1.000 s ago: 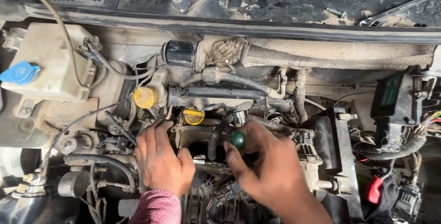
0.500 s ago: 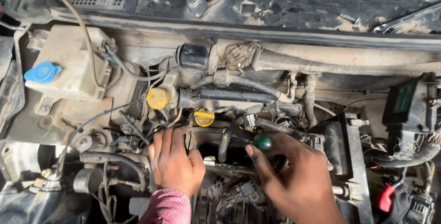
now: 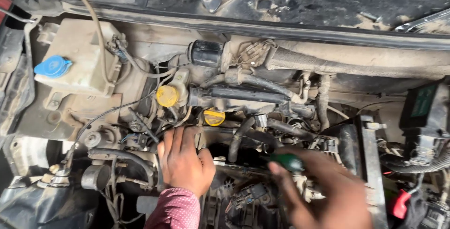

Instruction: The person works in the open engine bay of a car, using a green-handled screwdriver to loosen and tighten a component near the intake area. They hold surrounding hoses and parts aside with the other hand while turning the screwdriver repeatedly and repositioning it on the fastener.

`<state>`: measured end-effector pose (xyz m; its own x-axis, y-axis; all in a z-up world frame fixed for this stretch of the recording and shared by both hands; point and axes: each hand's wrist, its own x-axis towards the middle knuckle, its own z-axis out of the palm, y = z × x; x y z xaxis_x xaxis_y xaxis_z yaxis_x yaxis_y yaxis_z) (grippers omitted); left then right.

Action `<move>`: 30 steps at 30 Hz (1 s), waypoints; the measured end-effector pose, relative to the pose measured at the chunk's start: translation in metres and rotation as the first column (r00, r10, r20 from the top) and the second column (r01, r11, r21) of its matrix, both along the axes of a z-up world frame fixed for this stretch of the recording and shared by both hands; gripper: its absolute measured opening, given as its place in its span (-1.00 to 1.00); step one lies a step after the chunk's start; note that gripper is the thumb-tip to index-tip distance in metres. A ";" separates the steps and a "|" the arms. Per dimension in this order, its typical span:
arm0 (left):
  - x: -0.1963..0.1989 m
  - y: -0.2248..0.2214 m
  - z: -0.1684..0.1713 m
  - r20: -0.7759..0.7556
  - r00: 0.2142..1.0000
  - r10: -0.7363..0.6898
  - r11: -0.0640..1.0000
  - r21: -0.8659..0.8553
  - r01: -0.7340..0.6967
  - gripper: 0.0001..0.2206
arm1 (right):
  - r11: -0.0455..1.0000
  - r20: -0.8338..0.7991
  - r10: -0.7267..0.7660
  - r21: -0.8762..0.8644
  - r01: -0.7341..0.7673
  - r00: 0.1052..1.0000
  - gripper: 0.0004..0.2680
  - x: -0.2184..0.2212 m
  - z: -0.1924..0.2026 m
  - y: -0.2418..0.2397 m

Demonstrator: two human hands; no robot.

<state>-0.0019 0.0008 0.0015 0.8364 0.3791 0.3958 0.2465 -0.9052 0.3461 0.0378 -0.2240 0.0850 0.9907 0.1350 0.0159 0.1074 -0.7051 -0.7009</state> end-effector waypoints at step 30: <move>0.003 0.001 -0.016 -0.005 1.000 0.000 0.999 0.052 0.000 -0.70 | 0.858 -0.101 0.241 -0.442 -0.260 0.965 -0.81 0.040 -0.020 0.054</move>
